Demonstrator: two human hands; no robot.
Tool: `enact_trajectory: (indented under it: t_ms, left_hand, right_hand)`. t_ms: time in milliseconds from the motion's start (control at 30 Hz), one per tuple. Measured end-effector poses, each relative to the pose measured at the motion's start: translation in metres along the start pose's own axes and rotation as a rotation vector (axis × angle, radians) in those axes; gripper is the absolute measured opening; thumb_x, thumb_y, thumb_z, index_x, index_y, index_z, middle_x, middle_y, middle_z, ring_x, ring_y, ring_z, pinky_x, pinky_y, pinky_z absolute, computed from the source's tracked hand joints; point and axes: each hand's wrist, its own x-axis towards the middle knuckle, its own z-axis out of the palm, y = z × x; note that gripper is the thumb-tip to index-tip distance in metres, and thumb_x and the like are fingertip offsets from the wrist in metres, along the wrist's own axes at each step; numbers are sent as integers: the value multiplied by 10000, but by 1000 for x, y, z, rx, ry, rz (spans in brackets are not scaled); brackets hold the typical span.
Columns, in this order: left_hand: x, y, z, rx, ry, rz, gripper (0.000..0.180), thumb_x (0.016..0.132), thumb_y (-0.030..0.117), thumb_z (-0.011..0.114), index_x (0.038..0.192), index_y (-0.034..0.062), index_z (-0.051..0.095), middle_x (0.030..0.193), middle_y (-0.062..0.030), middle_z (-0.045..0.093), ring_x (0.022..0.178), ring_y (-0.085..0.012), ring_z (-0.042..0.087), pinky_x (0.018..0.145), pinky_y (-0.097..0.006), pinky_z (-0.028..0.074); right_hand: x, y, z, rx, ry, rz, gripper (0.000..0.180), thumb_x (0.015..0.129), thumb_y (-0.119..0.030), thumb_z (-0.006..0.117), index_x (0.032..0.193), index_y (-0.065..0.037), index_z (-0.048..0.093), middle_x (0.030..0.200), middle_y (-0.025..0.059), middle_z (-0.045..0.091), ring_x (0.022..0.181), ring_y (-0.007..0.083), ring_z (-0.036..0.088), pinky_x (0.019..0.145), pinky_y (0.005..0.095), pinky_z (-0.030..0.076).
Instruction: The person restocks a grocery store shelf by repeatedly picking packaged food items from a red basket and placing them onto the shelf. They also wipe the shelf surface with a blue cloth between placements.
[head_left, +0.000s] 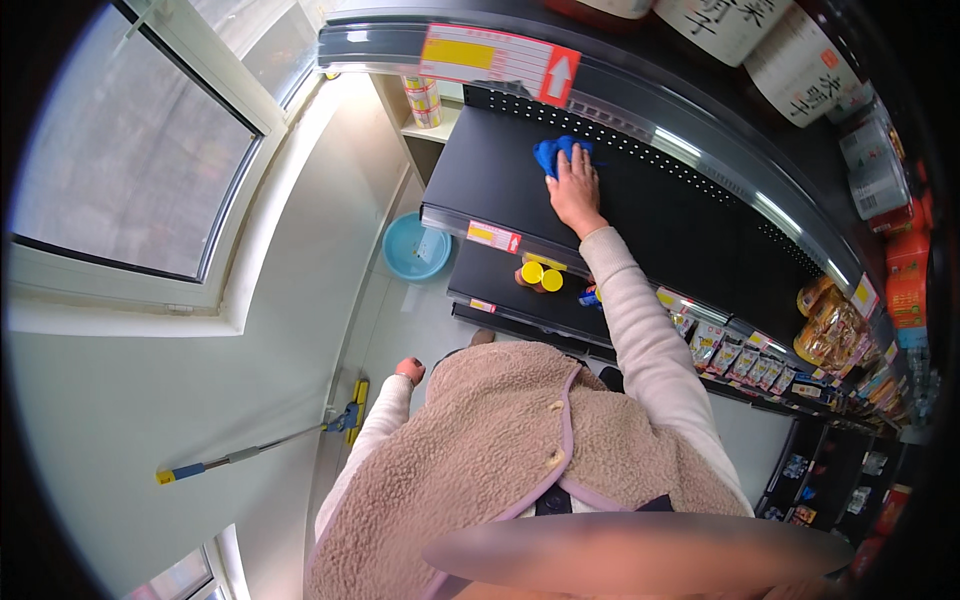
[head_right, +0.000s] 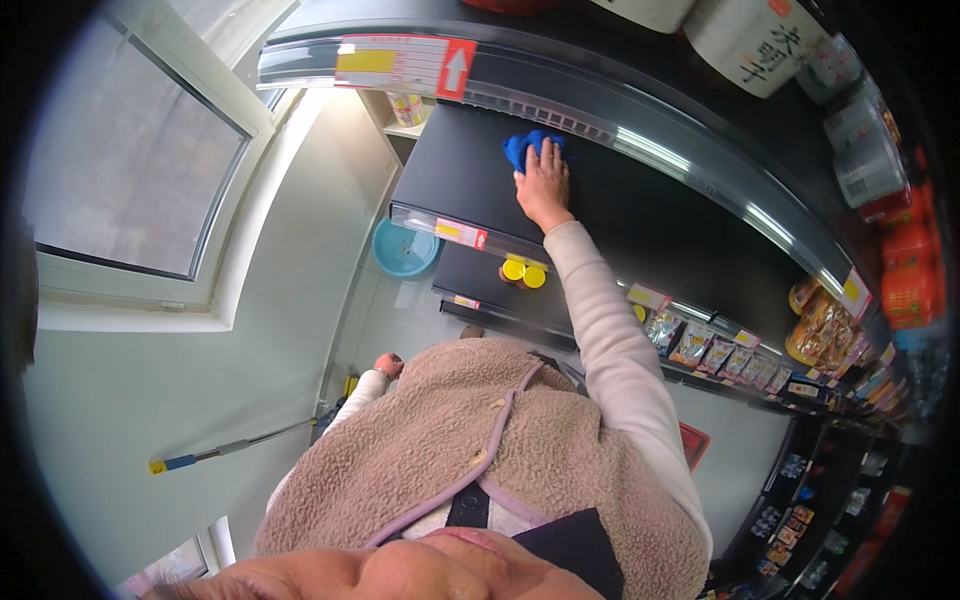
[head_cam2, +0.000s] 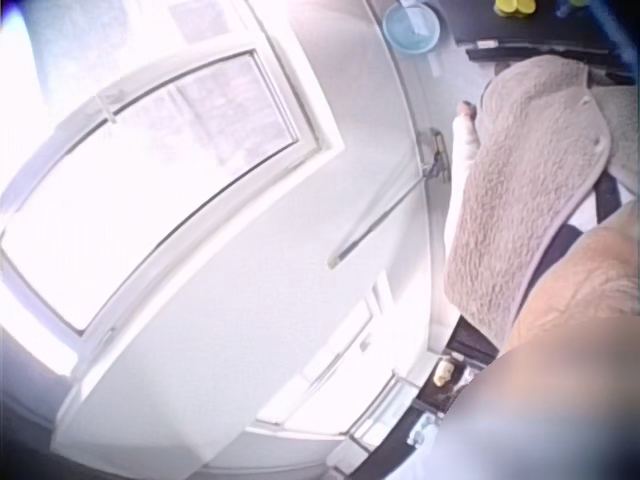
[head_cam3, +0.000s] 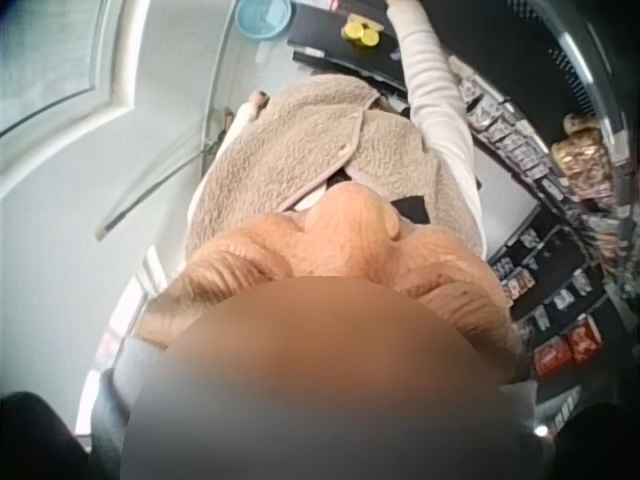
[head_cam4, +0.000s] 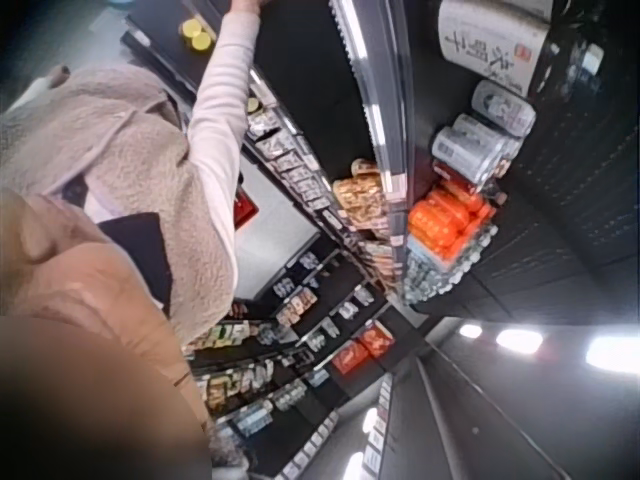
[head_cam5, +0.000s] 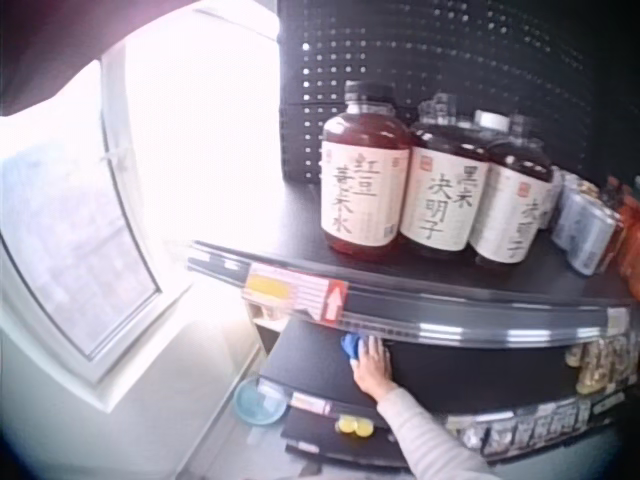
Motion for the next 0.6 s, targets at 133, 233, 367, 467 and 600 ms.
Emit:
enact_trajectory:
  t_ms: [133, 233, 367, 467, 600]
  left_hand:
    - [10, -25, -3, -64, -19, -35, 317, 806, 286, 628, 1003, 64, 738, 1034, -179, 722, 1009, -345, 679, 916, -407, 538]
    - [17, -38, -7, -113, 10, -37, 313, 801, 281, 627, 994, 63, 742, 1020, -176, 726, 997, -343, 683, 910, -408, 541]
    - [16, -46, -8, -145, 12, -58, 316, 797, 286, 633, 992, 63, 743, 1008, -168, 730, 984, -341, 688, 901, -407, 543]
    - [11, -38, -11, -139, 45, -13, 305, 804, 278, 646, 969, 39, 737, 920, -160, 740, 858, -309, 715, 817, -398, 564]
    - [-1, -20, -24, 22, 8, 75, 306, 816, 288, 671, 945, 17, 732, 840, -148, 738, 720, -252, 718, 722, -378, 572]
  right_hand:
    - [19, -46, 13, 49, -21, -64, 633, 922, -317, 626, 1451, -31, 428, 1562, 246, 294, 1451, 418, 275, 1165, 527, 260]
    - [29, -80, 22, 37, -13, -152, 628, 914, -331, 627, 1440, -35, 452, 1558, 248, 303, 1443, 404, 299, 1155, 506, 279]
    - [25, -123, 32, 105, -29, -336, 601, 914, -332, 614, 1427, -49, 481, 1554, 228, 336, 1449, 380, 300, 1151, 523, 260]
    - [10, -145, 33, 109, -3, -476, 582, 908, -349, 615, 1404, -62, 514, 1544, 224, 362, 1432, 358, 346, 1122, 510, 297]
    - [-9, -143, 22, 66, 70, -533, 536, 901, -339, 616, 1366, -79, 562, 1511, 188, 432, 1385, 338, 421, 1076, 541, 337]
